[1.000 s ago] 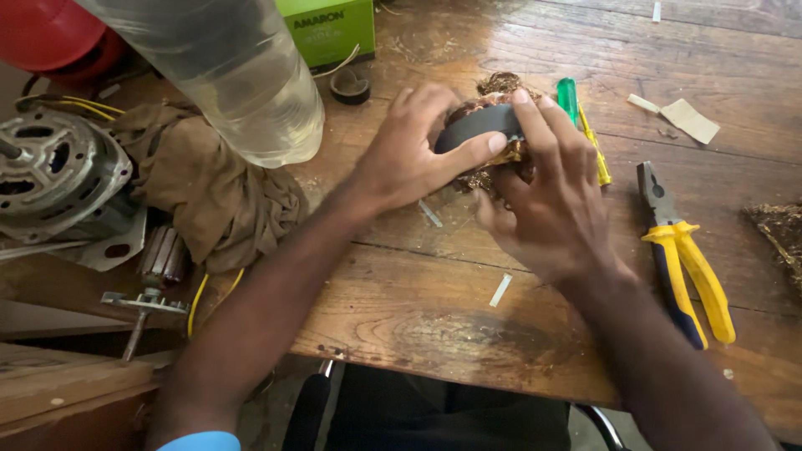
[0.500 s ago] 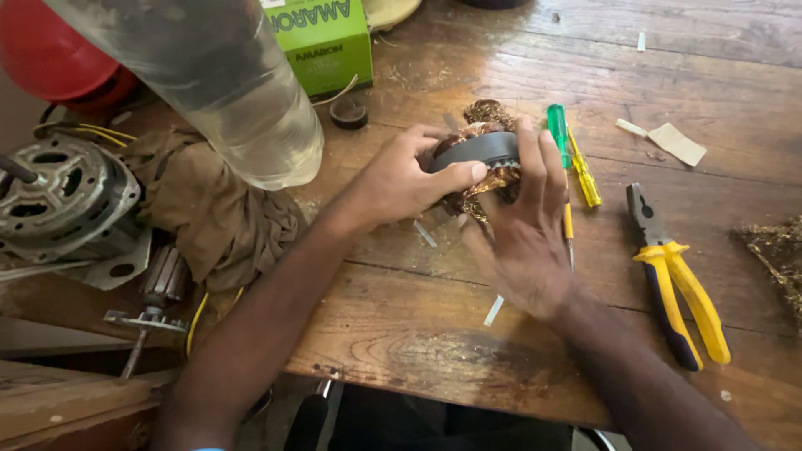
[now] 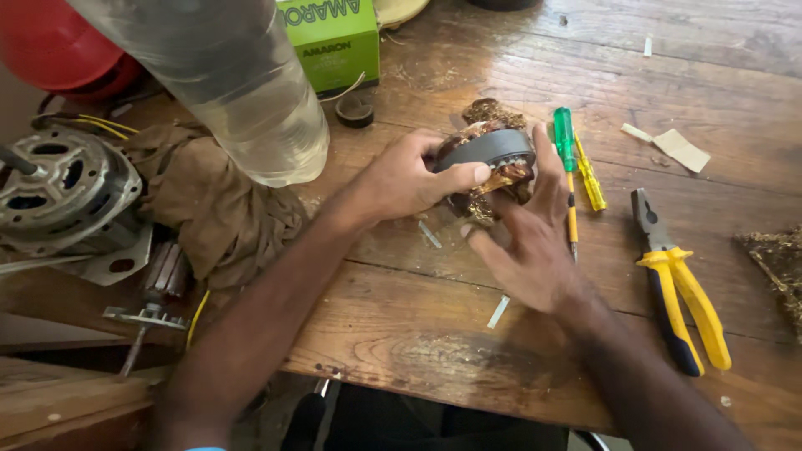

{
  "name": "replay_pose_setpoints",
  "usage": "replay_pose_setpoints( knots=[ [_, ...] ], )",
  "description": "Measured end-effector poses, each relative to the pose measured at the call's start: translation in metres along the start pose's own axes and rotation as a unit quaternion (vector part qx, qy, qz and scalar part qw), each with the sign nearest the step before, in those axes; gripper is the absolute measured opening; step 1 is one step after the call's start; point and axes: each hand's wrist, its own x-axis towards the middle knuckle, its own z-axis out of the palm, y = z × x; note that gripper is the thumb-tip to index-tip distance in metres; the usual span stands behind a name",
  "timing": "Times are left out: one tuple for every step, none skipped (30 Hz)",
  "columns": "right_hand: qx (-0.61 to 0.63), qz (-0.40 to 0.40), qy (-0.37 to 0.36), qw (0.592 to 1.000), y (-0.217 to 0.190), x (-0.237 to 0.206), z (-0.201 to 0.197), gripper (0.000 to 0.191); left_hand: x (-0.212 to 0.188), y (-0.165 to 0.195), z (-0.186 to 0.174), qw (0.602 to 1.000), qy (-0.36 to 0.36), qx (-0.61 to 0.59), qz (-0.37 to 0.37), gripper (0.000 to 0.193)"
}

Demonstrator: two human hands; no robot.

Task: The person holds an electric motor stator on a wooden workbench and uses screwdrivers and pliers to pry and pull copper windings out of the motor housing. They reposition the motor repeatedly, tear loose winding bundles by hand, and set the extracted copper coils on the bench beside the motor.

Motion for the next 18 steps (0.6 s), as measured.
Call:
replay_pose_setpoints(
  knots=[
    [-0.005,0.003,0.002,1.0,0.001,0.0,0.0,0.046,0.0,0.004,0.0,0.996,0.024,0.083,-0.019,0.048],
    [-0.008,0.006,0.005,1.0,0.001,0.001,0.0,0.044,-0.001,0.007,-0.001,0.984,0.049,0.166,-0.038,0.047],
    [-0.011,0.01,0.007,1.0,0.001,0.0,0.0,0.043,-0.002,0.009,-0.001,0.964,0.072,0.247,-0.059,0.047],
    [-0.013,0.012,0.006,1.0,0.0,0.0,0.001,0.046,-0.003,0.011,0.0,0.97,0.065,0.226,-0.063,0.048],
    [-0.015,0.012,0.006,1.0,-0.002,-0.001,0.001,0.048,-0.005,0.012,-0.001,0.975,0.06,0.205,-0.066,0.049],
    [-0.019,0.01,0.007,1.0,-0.002,-0.002,0.001,0.051,-0.005,0.012,-0.001,0.979,0.056,0.184,-0.068,0.051],
    [-0.012,0.01,0.004,1.0,-0.003,-0.002,0.001,0.053,-0.005,0.011,-0.002,0.985,0.049,0.156,-0.057,0.05],
    [-0.005,0.011,0.0,1.0,-0.003,-0.002,0.001,0.056,-0.005,0.009,-0.001,0.99,0.039,0.126,-0.048,0.05],
    [0.002,0.012,-0.002,1.0,-0.003,-0.002,0.001,0.058,-0.005,0.008,-0.001,0.994,0.031,0.099,-0.037,0.05],
    [0.0,0.005,-0.004,1.0,-0.003,-0.002,0.0,0.06,-0.004,0.006,-0.002,0.996,0.023,0.072,-0.04,0.051],
    [-0.001,-0.002,-0.007,1.0,-0.003,-0.003,0.0,0.063,-0.004,0.004,-0.002,0.998,0.014,0.045,-0.044,0.052],
    [-0.004,-0.008,-0.009,1.0,-0.002,-0.002,-0.001,0.065,-0.004,0.002,-0.002,0.999,0.005,0.018,-0.046,0.053],
    [-0.001,-0.008,-0.01,1.0,-0.001,-0.002,-0.001,0.066,-0.004,0.001,-0.001,0.999,0.005,0.002,-0.039,0.053],
    [0.001,-0.007,-0.013,1.0,0.0,-0.002,-0.001,0.066,-0.004,-0.001,0.001,0.999,0.005,-0.016,-0.032,0.053],
    [0.003,-0.004,-0.018,1.0,0.001,-0.002,-0.001,0.067,-0.004,-0.001,0.003,0.999,0.003,-0.035,-0.027,0.053],
    [-0.002,-0.009,-0.02,1.0,0.002,-0.001,-0.001,0.066,-0.004,-0.001,0.004,1.0,0.007,-0.025,-0.016,0.053],
    [-0.009,-0.013,-0.025,1.0,0.003,-0.001,-0.001,0.066,-0.004,0.0,0.005,1.0,0.011,-0.016,-0.004,0.053],
    [-0.015,-0.017,-0.029,0.999,0.003,-0.001,-0.001,0.066,-0.004,0.001,0.005,1.0,0.014,-0.008,0.008,0.053]
  ],
)
